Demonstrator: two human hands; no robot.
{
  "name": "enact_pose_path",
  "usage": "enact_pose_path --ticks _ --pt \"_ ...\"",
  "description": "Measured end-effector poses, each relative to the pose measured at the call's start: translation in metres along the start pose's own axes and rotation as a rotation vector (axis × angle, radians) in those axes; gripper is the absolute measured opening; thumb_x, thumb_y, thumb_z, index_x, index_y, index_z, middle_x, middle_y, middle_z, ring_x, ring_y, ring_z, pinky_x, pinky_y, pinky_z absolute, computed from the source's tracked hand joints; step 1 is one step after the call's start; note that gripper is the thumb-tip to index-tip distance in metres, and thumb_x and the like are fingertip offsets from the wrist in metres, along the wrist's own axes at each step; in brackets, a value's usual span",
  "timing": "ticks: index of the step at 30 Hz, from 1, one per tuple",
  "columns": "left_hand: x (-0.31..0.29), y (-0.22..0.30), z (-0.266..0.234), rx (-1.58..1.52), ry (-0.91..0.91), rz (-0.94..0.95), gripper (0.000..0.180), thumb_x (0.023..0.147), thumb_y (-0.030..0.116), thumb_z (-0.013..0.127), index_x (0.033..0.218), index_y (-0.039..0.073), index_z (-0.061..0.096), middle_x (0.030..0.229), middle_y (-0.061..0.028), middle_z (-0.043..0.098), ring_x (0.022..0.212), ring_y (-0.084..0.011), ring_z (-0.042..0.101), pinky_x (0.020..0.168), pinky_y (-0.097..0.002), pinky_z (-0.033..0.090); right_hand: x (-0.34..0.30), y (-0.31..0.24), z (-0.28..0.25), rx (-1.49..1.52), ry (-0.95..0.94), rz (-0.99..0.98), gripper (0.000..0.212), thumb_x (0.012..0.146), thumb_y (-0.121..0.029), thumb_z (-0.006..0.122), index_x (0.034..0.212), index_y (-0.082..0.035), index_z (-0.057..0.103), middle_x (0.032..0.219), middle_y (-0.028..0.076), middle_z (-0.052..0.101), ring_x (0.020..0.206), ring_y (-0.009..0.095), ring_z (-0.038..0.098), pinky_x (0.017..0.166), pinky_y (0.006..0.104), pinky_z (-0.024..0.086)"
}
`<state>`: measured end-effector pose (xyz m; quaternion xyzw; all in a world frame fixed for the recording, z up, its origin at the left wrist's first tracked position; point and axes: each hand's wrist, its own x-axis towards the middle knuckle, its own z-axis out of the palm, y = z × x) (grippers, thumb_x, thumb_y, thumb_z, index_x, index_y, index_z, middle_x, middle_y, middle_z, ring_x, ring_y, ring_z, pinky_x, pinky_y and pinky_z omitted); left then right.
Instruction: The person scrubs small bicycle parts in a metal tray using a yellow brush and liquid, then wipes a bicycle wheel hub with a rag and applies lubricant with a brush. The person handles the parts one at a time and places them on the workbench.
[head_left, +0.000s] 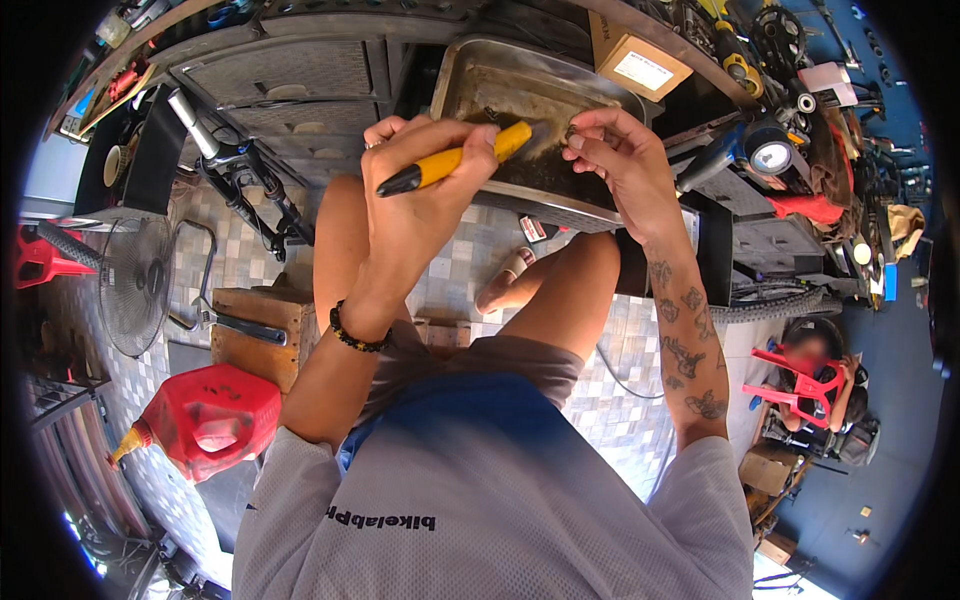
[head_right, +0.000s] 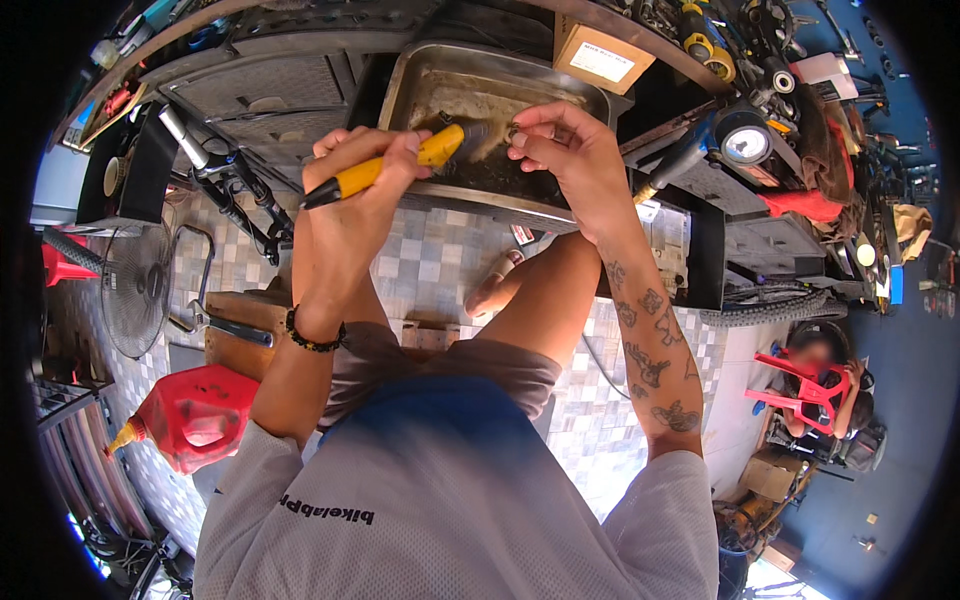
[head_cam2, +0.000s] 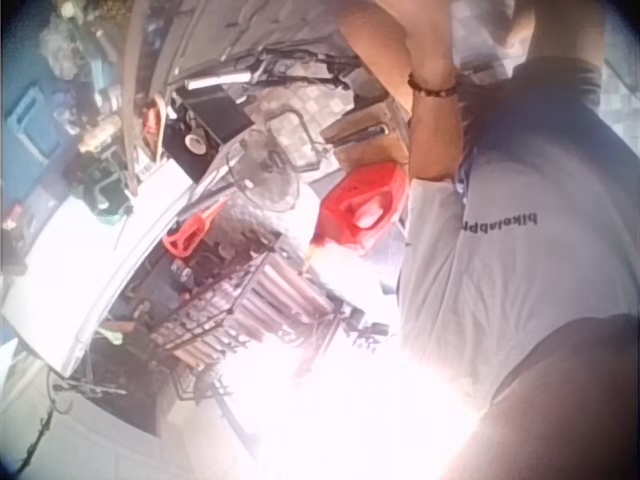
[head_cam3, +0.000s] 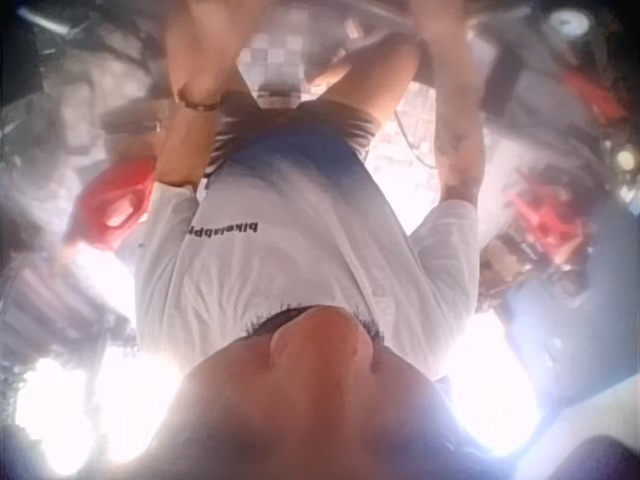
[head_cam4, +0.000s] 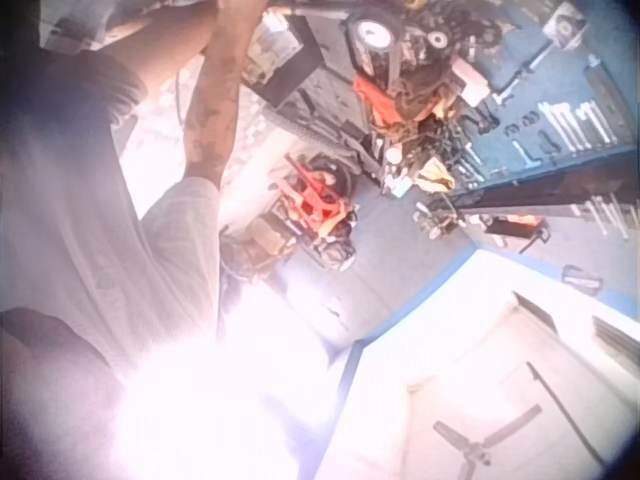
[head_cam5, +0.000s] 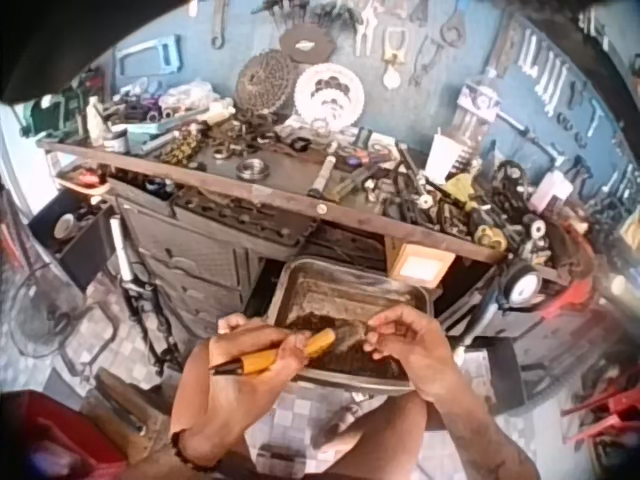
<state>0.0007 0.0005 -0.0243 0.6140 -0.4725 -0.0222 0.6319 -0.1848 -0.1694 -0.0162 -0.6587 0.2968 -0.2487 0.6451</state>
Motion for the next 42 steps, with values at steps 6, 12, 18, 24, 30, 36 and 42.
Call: enact_pose_path --ticks 6,12,18,24,30,36,42 --pt "0.0 -0.002 -0.003 0.112 0.008 0.07 0.007 0.09 0.013 0.084 0.089 0.005 0.084 0.075 -0.005 0.078 0.066 -0.0179 0.066 0.088 -0.0326 0.04 0.0 0.001 0.003 -0.031 0.006 -0.025 0.025 0.096 0.003 0.073 0.12 0.003 0.071 0.103 0.007 0.077 0.093 0.016 0.075 0.084 0.0299 0.06" --pt "0.0 0.004 -0.003 0.136 -0.046 0.214 0.007 0.092 0.003 0.082 0.098 0.0 0.085 0.081 -0.0078 0.08 0.071 -0.0165 0.067 0.081 -0.0297 0.047 0.003 0.001 0.006 -0.166 0.052 -0.08 0.025 0.094 0.004 0.075 0.119 0.003 0.072 0.102 0.007 0.076 0.094 0.015 0.075 0.086 0.0292 0.061" --pt "-0.001 0.006 0.003 0.154 0.003 0.265 0.004 0.089 0.004 0.085 0.093 0.002 0.084 0.082 -0.0054 0.081 0.072 -0.0169 0.069 0.083 -0.0324 0.045 0.005 0.006 0.016 -0.405 0.123 -0.176 0.029 0.094 0.007 0.072 0.122 0.004 0.067 0.1 0.008 0.074 0.091 0.015 0.075 0.084 0.0273 0.062" --pt "-0.002 0.007 0.001 0.198 -0.011 0.353 0.004 0.087 0.006 0.086 0.089 0.007 0.084 0.083 -0.0019 0.081 0.071 -0.0161 0.068 0.093 -0.0364 0.04 0.007 0.002 0.015 -0.214 0.086 -0.057 0.026 0.095 0.005 0.072 0.121 0.004 0.066 0.099 0.01 0.074 0.09 0.017 0.076 0.084 0.0298 0.064" --pt "0.001 0.006 -0.001 0.165 -0.047 0.364 0.007 0.089 0.001 0.084 0.096 0.0 0.084 0.087 -0.0067 0.083 0.071 -0.0176 0.069 0.088 -0.0334 0.044 0.006 -0.001 0.012 -0.077 0.069 0.021 0.024 0.099 0.002 0.07 0.122 0.004 0.067 0.103 0.011 0.076 0.091 0.019 0.076 0.085 0.0321 0.065" --pt "0.0 -0.001 -0.004 0.168 -0.081 0.354 0.008 0.09 0.003 0.085 0.097 -0.001 0.084 0.083 -0.0064 0.081 0.071 -0.0191 0.068 0.084 -0.0336 0.045 0.005 -0.003 0.008 -0.007 0.058 0.0 0.028 0.103 0.001 0.067 0.13 0.004 0.073 0.11 0.01 0.077 0.094 0.017 0.076 0.088 0.0294 0.063" --pt "0.01 -0.006 -0.006 0.237 -0.191 0.308 0.011 0.089 0.011 0.089 0.095 0.004 0.084 0.087 -0.0059 0.082 0.072 -0.0189 0.069 0.087 -0.0358 0.043 0.004 -0.004 0.003 -0.017 0.08 -0.023 0.025 0.104 0.0 0.067 0.127 0.003 0.078 0.115 0.009 0.08 0.095 0.015 0.076 0.087 0.0283 0.061"
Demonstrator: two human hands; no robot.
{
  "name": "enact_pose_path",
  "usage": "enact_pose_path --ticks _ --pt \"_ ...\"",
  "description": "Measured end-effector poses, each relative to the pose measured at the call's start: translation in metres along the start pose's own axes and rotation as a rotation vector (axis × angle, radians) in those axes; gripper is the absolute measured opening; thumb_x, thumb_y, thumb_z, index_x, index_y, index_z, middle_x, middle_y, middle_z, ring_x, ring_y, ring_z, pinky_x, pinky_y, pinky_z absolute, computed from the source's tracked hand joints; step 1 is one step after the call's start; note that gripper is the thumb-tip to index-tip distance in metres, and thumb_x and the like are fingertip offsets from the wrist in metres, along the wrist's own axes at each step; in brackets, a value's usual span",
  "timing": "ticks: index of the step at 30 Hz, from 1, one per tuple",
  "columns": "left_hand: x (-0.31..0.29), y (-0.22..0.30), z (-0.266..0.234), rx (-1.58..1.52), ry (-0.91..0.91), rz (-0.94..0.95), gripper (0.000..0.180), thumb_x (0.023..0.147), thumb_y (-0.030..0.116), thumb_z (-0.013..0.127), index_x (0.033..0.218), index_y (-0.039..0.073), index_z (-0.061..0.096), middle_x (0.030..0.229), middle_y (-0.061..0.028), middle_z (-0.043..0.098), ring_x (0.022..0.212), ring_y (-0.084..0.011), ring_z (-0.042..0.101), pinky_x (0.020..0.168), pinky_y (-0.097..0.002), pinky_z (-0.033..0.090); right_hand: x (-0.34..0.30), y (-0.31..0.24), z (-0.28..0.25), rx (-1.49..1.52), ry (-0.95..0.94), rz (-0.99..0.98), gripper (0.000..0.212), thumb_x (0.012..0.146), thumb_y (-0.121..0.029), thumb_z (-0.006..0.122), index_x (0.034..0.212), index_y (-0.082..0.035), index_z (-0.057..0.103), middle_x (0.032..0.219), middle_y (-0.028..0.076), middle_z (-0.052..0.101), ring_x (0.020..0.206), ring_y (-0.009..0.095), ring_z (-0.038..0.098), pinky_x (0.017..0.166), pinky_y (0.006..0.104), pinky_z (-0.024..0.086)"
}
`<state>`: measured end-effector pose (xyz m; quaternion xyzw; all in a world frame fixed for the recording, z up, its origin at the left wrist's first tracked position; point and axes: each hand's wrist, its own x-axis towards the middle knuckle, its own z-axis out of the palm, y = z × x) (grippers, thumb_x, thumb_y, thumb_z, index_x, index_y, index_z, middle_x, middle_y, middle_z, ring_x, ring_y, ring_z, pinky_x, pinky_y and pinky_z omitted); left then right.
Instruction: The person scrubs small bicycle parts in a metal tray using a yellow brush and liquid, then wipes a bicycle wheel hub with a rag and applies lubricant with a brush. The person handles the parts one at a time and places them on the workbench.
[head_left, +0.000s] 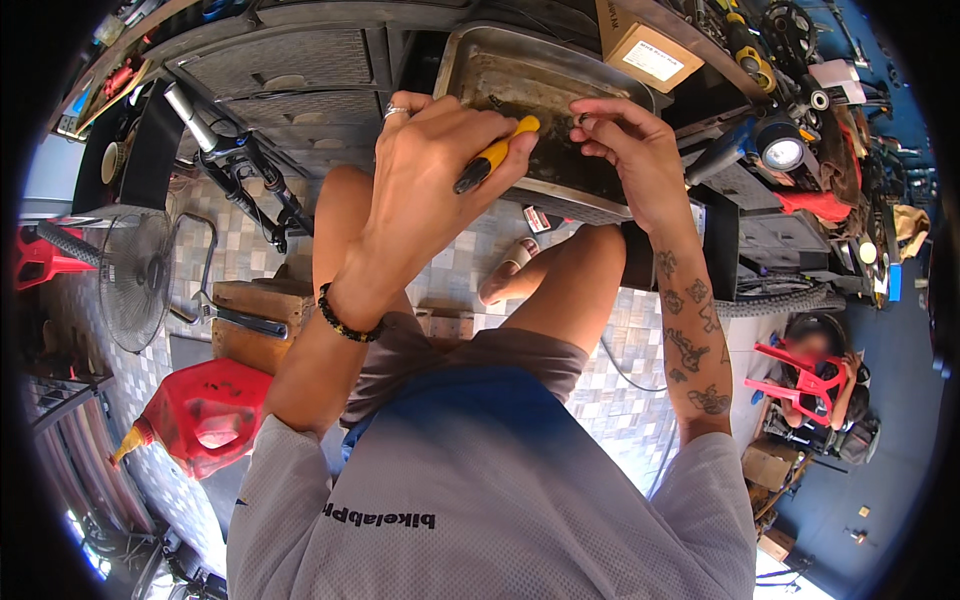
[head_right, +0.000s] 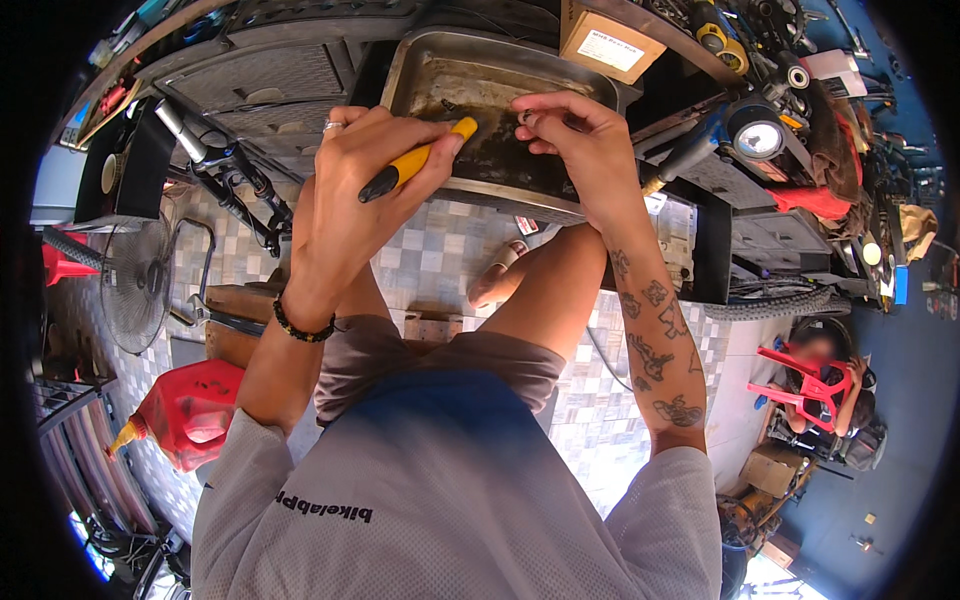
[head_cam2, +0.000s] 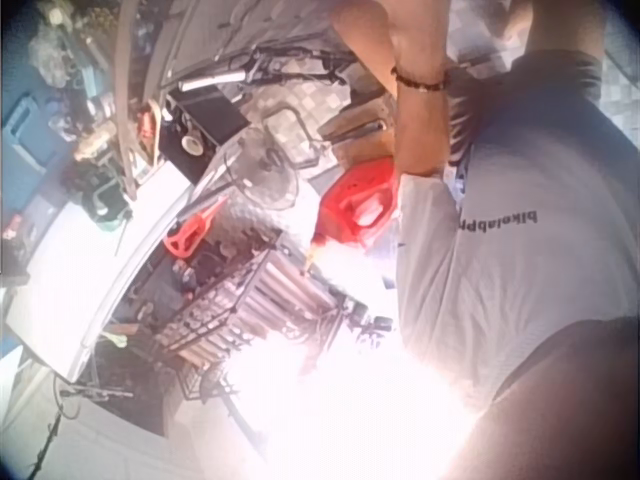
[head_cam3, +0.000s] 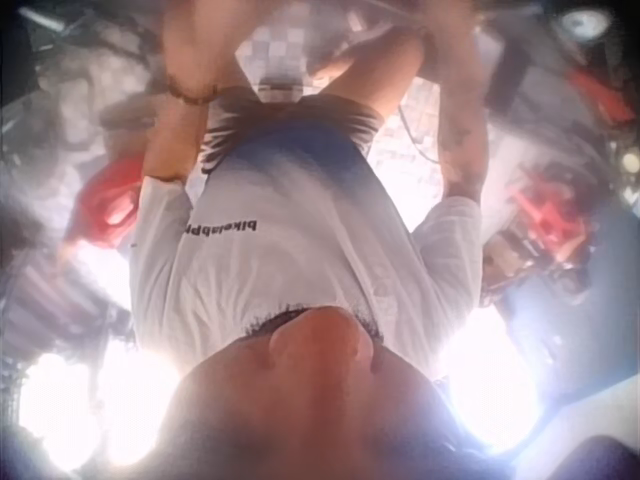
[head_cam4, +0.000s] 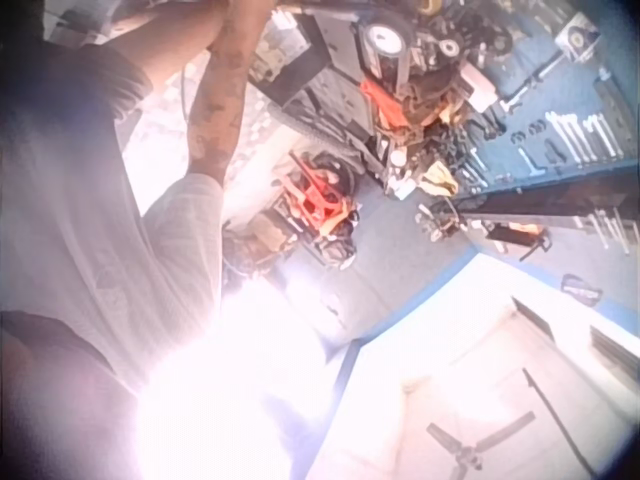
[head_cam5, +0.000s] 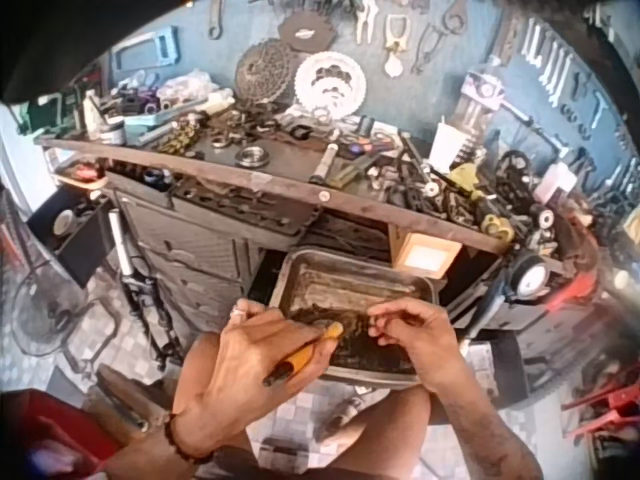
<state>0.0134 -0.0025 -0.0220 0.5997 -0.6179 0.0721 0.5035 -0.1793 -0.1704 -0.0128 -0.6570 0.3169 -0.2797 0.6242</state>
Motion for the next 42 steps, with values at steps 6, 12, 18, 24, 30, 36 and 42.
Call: enact_pose_path --ticks 6,12,18,24,30,36,42 --pt "-0.005 0.011 0.008 -0.227 0.125 -0.02 0.016 0.091 0.004 0.087 0.106 -0.002 0.085 0.087 -0.0123 0.082 0.073 -0.0194 0.07 0.077 -0.0315 0.049 0.001 0.005 -0.002 -0.093 0.044 -0.052 0.021 0.104 -0.002 0.07 0.122 0.004 0.078 0.11 0.01 0.081 0.096 0.015 0.077 0.086 0.0284 0.06" --pt "-0.005 0.006 0.006 -0.196 0.15 -0.016 0.016 0.089 0.004 0.089 0.103 -0.001 0.085 0.086 -0.0096 0.082 0.071 -0.0193 0.07 0.076 -0.032 0.046 0.001 0.006 0.0 -0.078 0.024 -0.038 0.022 0.103 -0.002 0.07 0.123 0.004 0.077 0.106 0.01 0.081 0.096 0.015 0.078 0.084 0.0273 0.059" --pt "-0.004 0.007 0.005 -0.169 0.158 -0.012 0.016 0.09 0.003 0.087 0.105 -0.003 0.084 0.088 -0.011 0.082 0.072 -0.02 0.07 0.078 -0.0321 0.048 0.002 0.003 0.001 -0.074 0.031 -0.034 0.021 0.103 -0.002 0.071 0.122 0.004 0.077 0.107 0.01 0.082 0.097 0.016 0.078 0.085 0.0269 0.059" --pt "-0.008 0.005 0.006 -0.217 0.153 -0.007 0.016 0.09 -0.001 0.086 0.105 -0.003 0.084 0.09 -0.0124 0.082 0.075 -0.0199 0.071 0.08 -0.0321 0.05 0.001 0.001 0.001 -0.135 0.029 -0.034 0.022 0.101 -0.003 0.073 0.122 0.005 0.079 0.106 0.011 0.083 0.096 0.016 0.079 0.085 0.027 0.058" --pt "-0.008 0.005 0.008 -0.2 0.161 0.0 0.015 0.089 0.004 0.088 0.102 0.0 0.084 0.087 -0.0097 0.081 0.073 -0.0218 0.071 0.079 -0.0336 0.048 0.001 -0.003 0.001 -0.208 0.037 -0.039 0.024 0.1 -0.004 0.075 0.122 0.006 0.079 0.106 0.012 0.083 0.096 0.015 0.079 0.084 0.0275 0.058" --pt "-0.008 0.009 0.012 -0.169 0.205 -0.044 0.014 0.087 0.003 0.088 0.1 0.0 0.083 0.086 -0.0096 0.081 0.072 -0.0224 0.072 0.078 -0.0337 0.049 0.002 -0.004 0.005 -0.257 0.036 -0.082 0.023 0.101 -0.004 0.074 0.121 0.005 0.081 0.109 0.012 0.084 0.093 0.014 0.079 0.083 0.0266 0.058" --pt "-0.009 0.013 0.013 -0.149 0.272 -0.117 0.009 0.088 0.001 0.087 0.097 -0.001 0.083 0.086 -0.01 0.081 0.071 -0.0212 0.072 0.078 -0.0317 0.048 -0.002 -0.007 0.006 -0.207 0.046 -0.056 0.023 0.103 -0.008 0.077 0.122 0.004 0.081 0.109 0.011 0.085 0.094 0.014 0.079 0.083 0.0264 0.059"
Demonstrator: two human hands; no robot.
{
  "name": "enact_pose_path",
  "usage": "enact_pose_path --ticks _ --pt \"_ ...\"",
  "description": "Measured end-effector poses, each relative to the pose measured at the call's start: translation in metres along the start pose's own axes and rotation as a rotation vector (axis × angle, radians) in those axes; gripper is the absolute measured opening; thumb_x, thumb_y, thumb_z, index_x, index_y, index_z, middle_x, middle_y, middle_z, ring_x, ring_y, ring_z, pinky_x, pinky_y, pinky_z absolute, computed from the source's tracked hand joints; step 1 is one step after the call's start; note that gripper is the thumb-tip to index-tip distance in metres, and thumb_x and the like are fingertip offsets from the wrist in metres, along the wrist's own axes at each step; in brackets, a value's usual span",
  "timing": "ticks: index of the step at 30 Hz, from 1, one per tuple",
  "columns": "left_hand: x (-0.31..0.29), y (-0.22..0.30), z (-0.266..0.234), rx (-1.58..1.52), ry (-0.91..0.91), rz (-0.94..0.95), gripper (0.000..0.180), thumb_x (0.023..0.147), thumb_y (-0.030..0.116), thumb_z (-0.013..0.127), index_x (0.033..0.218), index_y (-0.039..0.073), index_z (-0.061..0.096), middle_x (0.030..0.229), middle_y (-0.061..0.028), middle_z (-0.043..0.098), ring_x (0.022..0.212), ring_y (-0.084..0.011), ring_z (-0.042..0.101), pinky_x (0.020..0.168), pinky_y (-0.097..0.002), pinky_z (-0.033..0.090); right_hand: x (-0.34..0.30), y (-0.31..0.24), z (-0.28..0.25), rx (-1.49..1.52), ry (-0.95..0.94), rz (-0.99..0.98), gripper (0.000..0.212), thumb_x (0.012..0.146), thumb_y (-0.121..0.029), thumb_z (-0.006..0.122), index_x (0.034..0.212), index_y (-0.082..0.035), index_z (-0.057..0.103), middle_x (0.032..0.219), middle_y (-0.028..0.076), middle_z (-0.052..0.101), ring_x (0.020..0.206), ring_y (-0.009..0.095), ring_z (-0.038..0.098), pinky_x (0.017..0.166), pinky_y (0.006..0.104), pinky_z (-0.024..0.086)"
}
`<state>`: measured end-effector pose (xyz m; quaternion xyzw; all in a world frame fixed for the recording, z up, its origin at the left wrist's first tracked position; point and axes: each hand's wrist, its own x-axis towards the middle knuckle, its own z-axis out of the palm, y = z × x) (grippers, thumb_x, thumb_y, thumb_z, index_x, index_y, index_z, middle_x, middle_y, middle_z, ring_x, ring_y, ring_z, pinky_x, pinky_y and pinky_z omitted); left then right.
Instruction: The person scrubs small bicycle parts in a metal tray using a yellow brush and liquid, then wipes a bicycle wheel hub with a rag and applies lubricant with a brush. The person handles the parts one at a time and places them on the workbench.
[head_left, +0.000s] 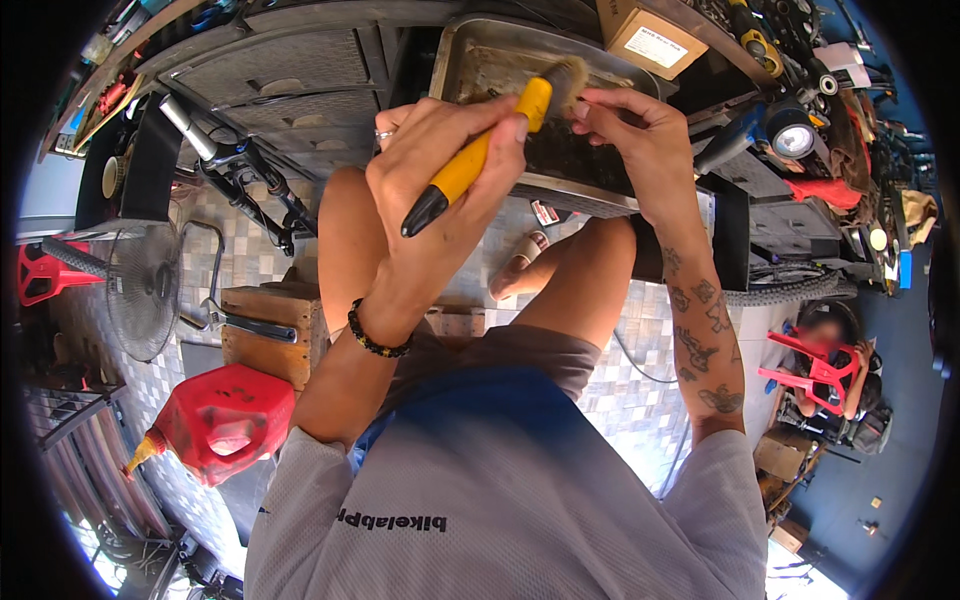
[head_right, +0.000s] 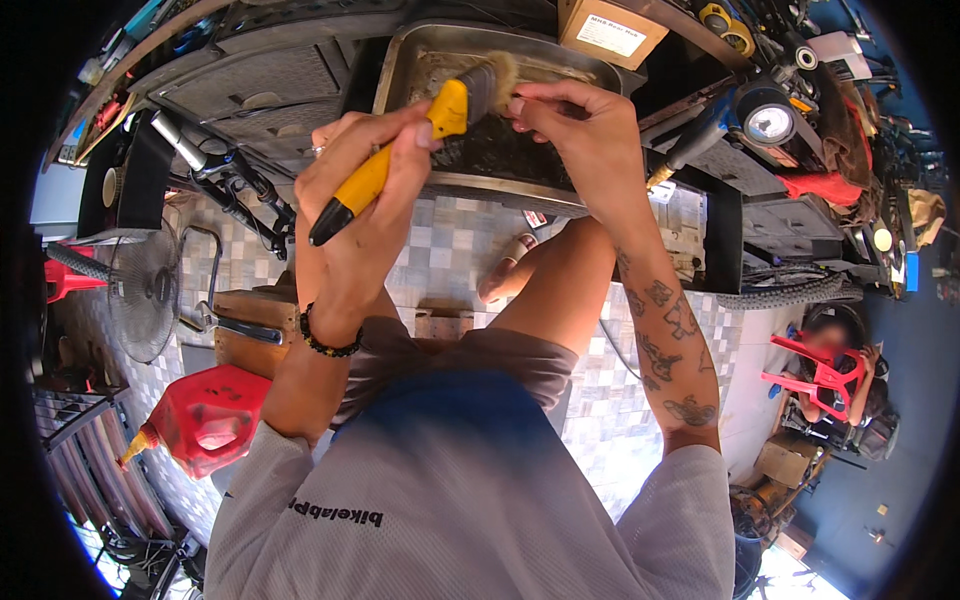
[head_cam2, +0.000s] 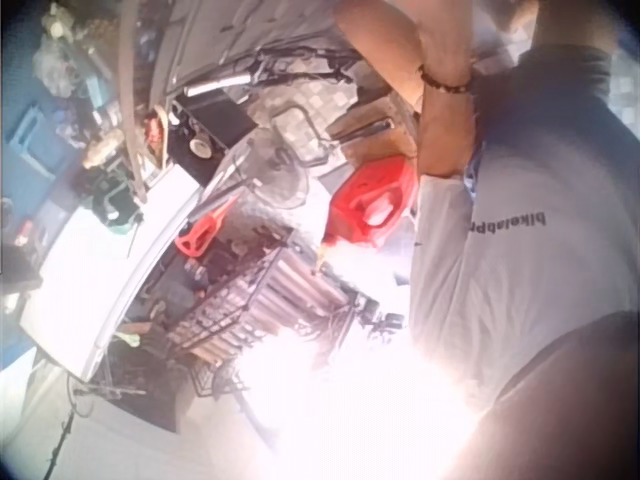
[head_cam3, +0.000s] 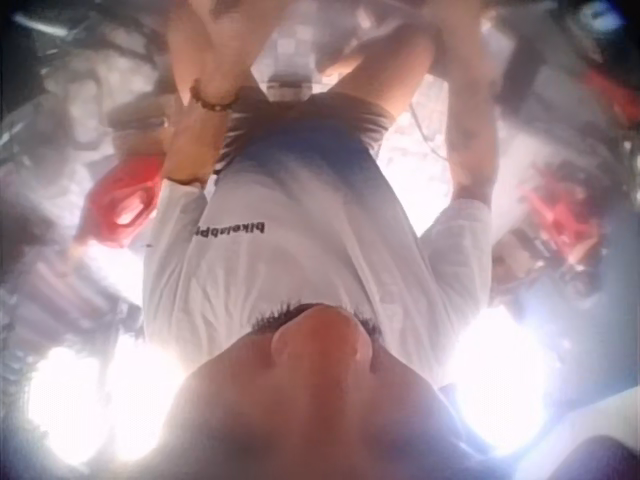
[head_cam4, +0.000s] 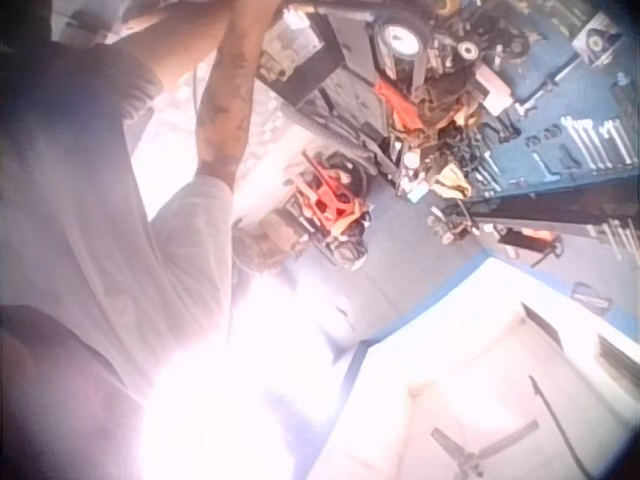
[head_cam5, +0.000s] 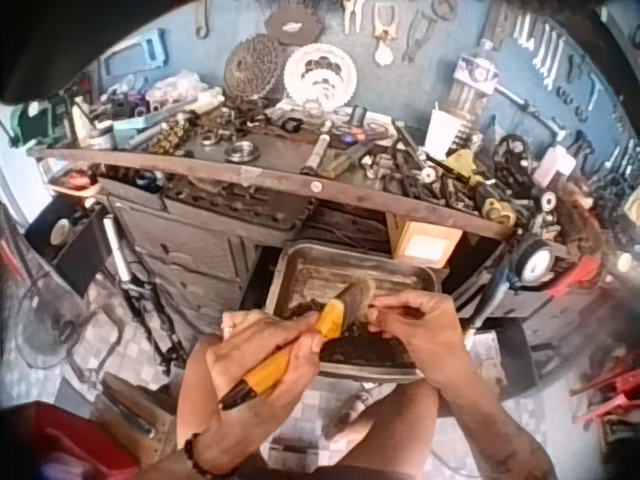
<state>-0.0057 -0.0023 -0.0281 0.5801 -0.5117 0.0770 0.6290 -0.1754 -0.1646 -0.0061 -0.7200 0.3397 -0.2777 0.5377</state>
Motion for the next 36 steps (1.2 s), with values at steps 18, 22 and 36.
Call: enact_pose_path --ticks 18,22,36 --pt "-0.011 -0.011 0.003 -0.006 0.042 0.033 0.01 0.088 0.003 0.087 0.098 0.001 0.083 0.087 -0.0086 0.081 0.072 -0.0193 0.07 0.082 -0.0334 0.043 0.004 0.004 0.003 0.129 -0.015 0.092 0.024 0.108 -0.015 0.072 0.12 0.006 0.076 0.101 0.007 0.079 0.087 0.013 0.072 0.082 0.0284 0.058" --pt "-0.012 -0.01 0.004 -0.075 0.038 0.053 0.011 0.087 0.001 0.087 0.098 0.001 0.083 0.086 -0.0076 0.081 0.072 -0.0187 0.07 0.083 -0.0338 0.043 0.004 0.007 0.002 0.34 -0.062 0.218 0.02 0.108 -0.016 0.071 0.114 0.002 0.077 0.096 0.004 0.075 0.084 0.013 0.068 0.081 0.0288 0.056" --pt "-0.007 -0.007 0.0 -0.018 0.036 0.065 0.016 0.087 0.0 0.087 0.103 0.001 0.083 0.086 -0.0064 0.08 0.074 -0.0191 0.07 0.083 -0.0335 0.041 0.004 0.005 0.0 0.398 -0.052 0.297 0.019 0.108 -0.018 0.07 0.112 -0.001 0.077 0.094 0.002 0.073 0.082 0.013 0.065 0.08 0.0288 0.055"
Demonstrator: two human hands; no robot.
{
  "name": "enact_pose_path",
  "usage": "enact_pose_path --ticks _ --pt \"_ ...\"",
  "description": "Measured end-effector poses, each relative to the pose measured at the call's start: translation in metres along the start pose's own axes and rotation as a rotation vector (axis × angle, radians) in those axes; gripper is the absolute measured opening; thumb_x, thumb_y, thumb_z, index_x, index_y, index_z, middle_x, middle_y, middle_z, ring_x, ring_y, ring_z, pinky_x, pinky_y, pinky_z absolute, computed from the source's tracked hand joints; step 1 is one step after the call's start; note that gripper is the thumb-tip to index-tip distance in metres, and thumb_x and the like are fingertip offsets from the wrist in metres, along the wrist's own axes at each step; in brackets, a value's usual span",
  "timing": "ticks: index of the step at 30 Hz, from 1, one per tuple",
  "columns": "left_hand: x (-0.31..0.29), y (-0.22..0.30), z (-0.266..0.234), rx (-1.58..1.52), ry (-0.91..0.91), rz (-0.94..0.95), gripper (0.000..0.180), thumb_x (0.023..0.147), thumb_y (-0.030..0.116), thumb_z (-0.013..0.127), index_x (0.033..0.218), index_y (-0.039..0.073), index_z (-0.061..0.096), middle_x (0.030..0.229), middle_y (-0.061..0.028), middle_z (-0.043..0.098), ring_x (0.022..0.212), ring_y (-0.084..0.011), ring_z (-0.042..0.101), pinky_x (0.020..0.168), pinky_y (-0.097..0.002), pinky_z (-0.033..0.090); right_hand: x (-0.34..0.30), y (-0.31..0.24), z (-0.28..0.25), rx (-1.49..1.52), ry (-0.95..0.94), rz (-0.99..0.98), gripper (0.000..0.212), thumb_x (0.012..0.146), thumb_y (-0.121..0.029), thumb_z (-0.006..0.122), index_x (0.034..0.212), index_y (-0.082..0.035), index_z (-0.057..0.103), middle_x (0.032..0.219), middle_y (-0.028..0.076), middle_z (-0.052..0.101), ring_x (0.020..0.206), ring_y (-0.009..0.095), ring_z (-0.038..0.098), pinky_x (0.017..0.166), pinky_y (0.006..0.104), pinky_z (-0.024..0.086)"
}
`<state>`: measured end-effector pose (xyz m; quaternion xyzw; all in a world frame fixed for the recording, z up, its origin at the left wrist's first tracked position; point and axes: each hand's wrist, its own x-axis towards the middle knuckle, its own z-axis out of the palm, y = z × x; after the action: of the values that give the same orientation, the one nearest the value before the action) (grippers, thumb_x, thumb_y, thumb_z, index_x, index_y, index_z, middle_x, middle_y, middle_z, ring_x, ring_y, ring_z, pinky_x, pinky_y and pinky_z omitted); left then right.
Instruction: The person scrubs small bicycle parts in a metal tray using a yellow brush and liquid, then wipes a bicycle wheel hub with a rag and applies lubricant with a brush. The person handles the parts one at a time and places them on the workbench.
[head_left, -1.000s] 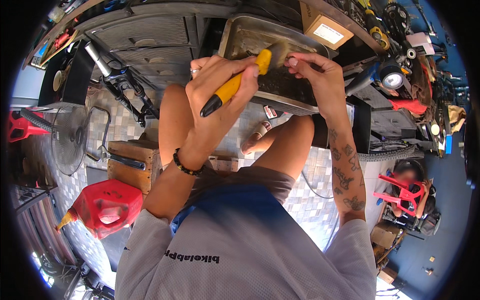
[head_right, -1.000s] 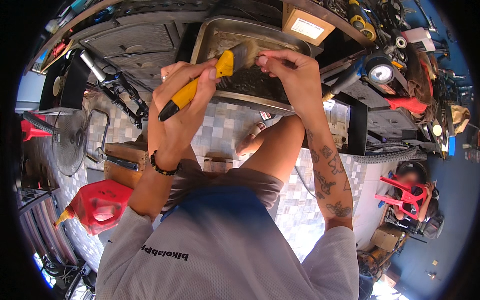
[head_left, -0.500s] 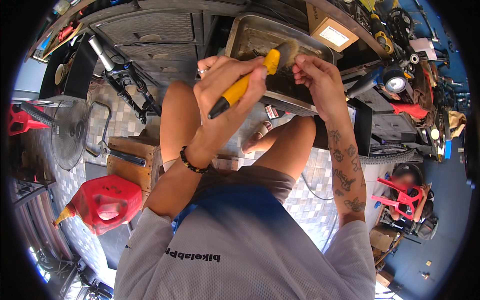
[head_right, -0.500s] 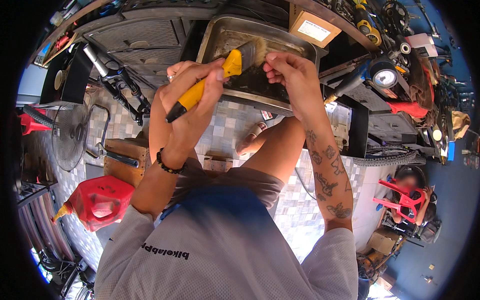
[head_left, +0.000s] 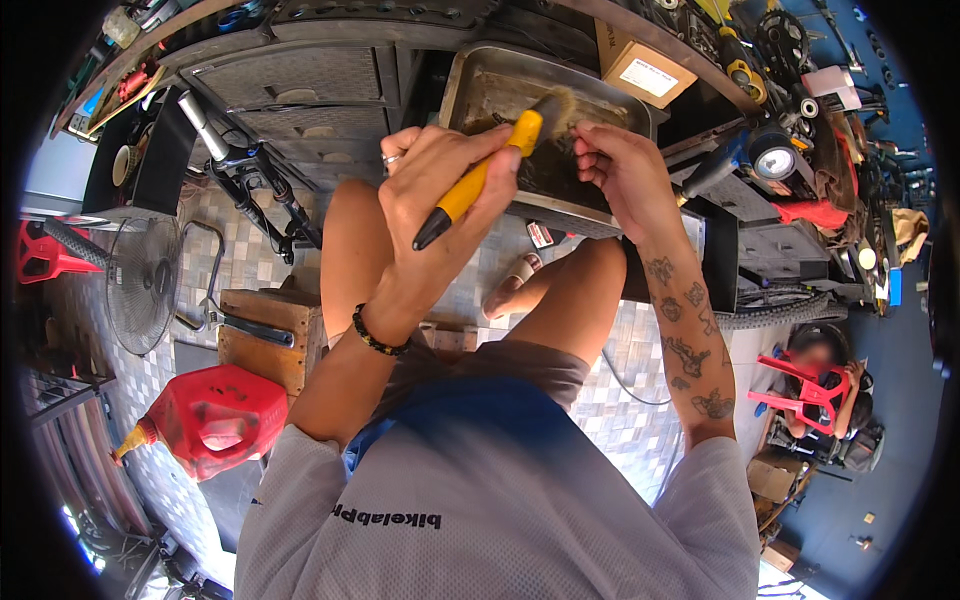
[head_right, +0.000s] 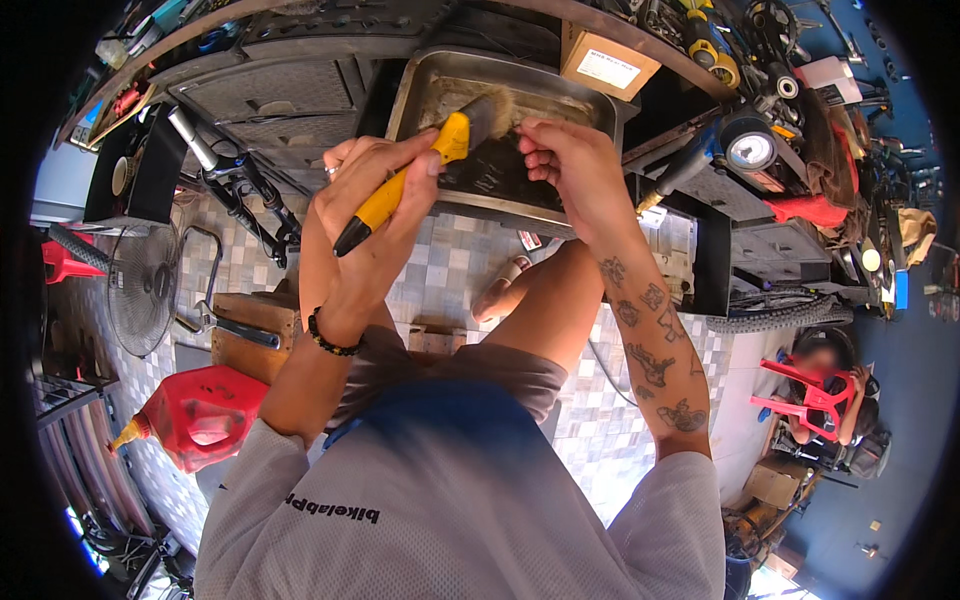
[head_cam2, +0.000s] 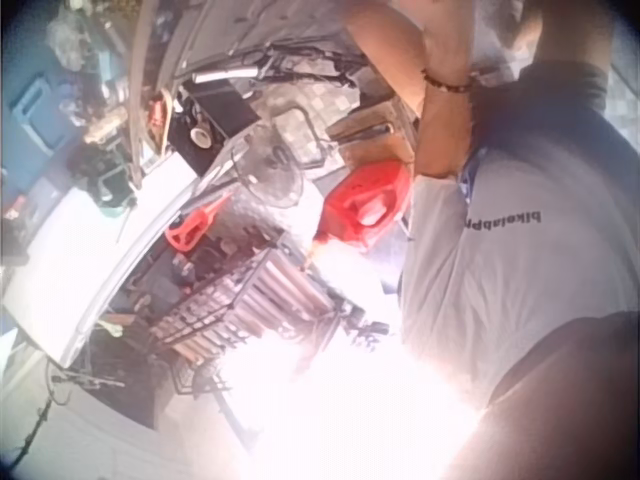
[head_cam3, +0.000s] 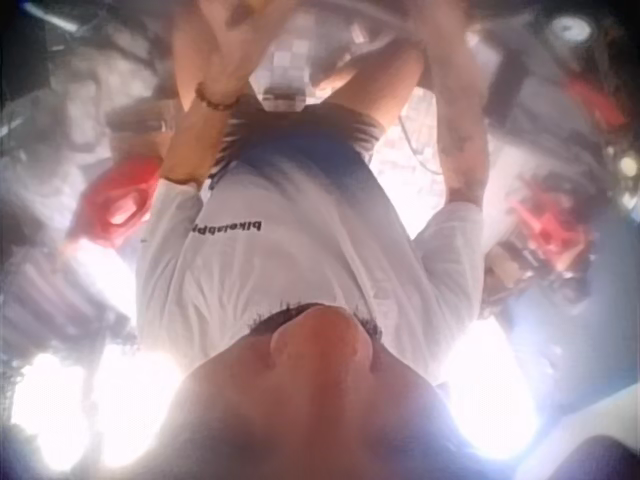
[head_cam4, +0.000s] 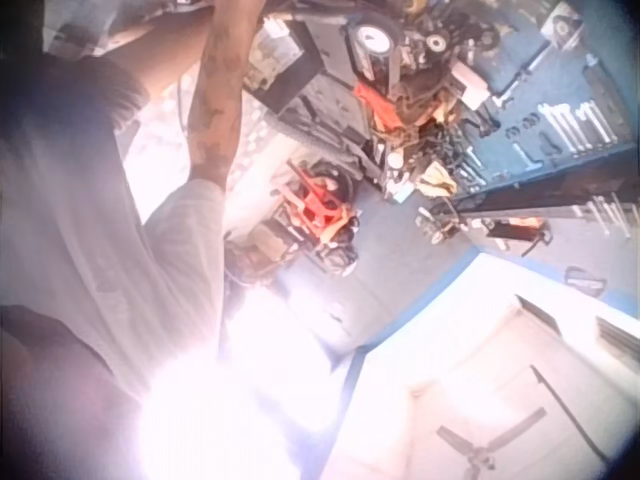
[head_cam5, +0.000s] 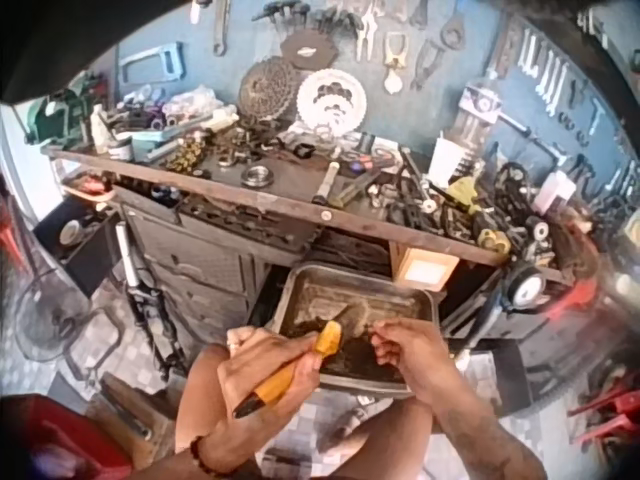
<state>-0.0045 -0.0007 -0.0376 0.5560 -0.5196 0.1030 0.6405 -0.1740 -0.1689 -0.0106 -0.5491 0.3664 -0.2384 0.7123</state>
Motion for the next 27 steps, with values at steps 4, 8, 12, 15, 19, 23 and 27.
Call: enact_pose_path --ticks 4,8,12,15,19,23,27 --pt "-0.007 0.001 0.001 0.027 -0.031 0.036 0.013 0.088 0.001 0.087 0.1 0.0 0.083 0.086 -0.0061 0.08 0.074 -0.0188 0.07 0.081 -0.0325 0.042 -0.002 -0.001 0.005 -0.011 0.04 -0.061 0.017 0.108 -0.017 0.069 0.11 -0.001 0.074 0.096 0.003 0.073 0.087 0.015 0.069 0.081 0.0297 0.058" --pt "-0.006 -0.002 -0.007 0.07 -0.009 -0.063 0.01 0.088 0.001 0.086 0.098 0.001 0.083 0.086 -0.0071 0.08 0.074 -0.0186 0.07 0.082 -0.0329 0.042 -0.004 -0.003 0.005 0.005 0.058 -0.14 0.017 0.11 -0.016 0.067 0.113 0.0 0.069 0.106 0.011 0.076 0.106 0.023 0.077 0.095 0.0389 0.064" --pt "0.003 -0.004 -0.013 0.092 -0.035 -0.083 0.009 0.089 0.001 0.086 0.098 0.002 0.083 0.088 -0.0078 0.081 0.073 -0.0192 0.069 0.082 -0.0331 0.042 -0.003 -0.003 0.002 0.023 0.024 -0.163 0.016 0.11 -0.014 0.067 0.116 0.001 0.066 0.116 0.019 0.077 0.113 0.031 0.08 0.101 0.0443 0.066" --pt "0.005 -0.003 -0.012 0.098 -0.058 -0.094 0.01 0.089 0.002 0.086 0.098 0.003 0.083 0.088 -0.0073 0.081 0.074 -0.0195 0.069 0.083 -0.0338 0.042 -0.001 0.001 -0.002 -0.006 0.036 -0.204 0.014 0.109 -0.011 0.068 0.116 0.002 0.066 0.116 0.02 0.078 0.108 0.031 0.081 0.097 0.0416 0.068" --pt "0.003 -0.003 -0.005 0.118 -0.134 -0.024 0.011 0.091 0.001 0.085 0.101 0.0 0.083 0.088 -0.0103 0.08 0.076 -0.0217 0.07 0.085 -0.0338 0.047 0.005 0.005 -0.007 -0.105 0.054 -0.307 0.016 0.107 -0.006 0.072 0.12 0.004 0.073 0.111 0.018 0.08 0.103 0.027 0.082 0.092 0.0376 0.069" --pt "0.002 -0.002 0.004 0.158 -0.179 0.011 0.012 0.089 0.006 0.088 0.1 0.003 0.083 0.087 -0.0081 0.08 0.075 -0.0217 0.069 0.085 -0.0353 0.043 0.008 0.008 -0.01 -0.269 0.088 -0.447 0.023 0.104 -0.004 0.075 0.126 0.003 0.079 0.11 0.013 0.081 0.1 0.019 0.08 0.092 0.0319 0.066" --pt "0.007 0.005 0.01 0.106 -0.103 -0.101 0.014 0.088 0.007 0.09 0.1 0.003 0.084 0.086 -0.0068 0.079 0.075 -0.0208 0.068 0.087 -0.0352 0.041 0.0 0.01 -0.007 -0.558 0.176 -0.534 0.032 0.1 -0.001 0.079 0.132 -0.004 0.08 0.111 0.009 0.082 0.098 0.013 0.078 0.091 0.0281 0.064"
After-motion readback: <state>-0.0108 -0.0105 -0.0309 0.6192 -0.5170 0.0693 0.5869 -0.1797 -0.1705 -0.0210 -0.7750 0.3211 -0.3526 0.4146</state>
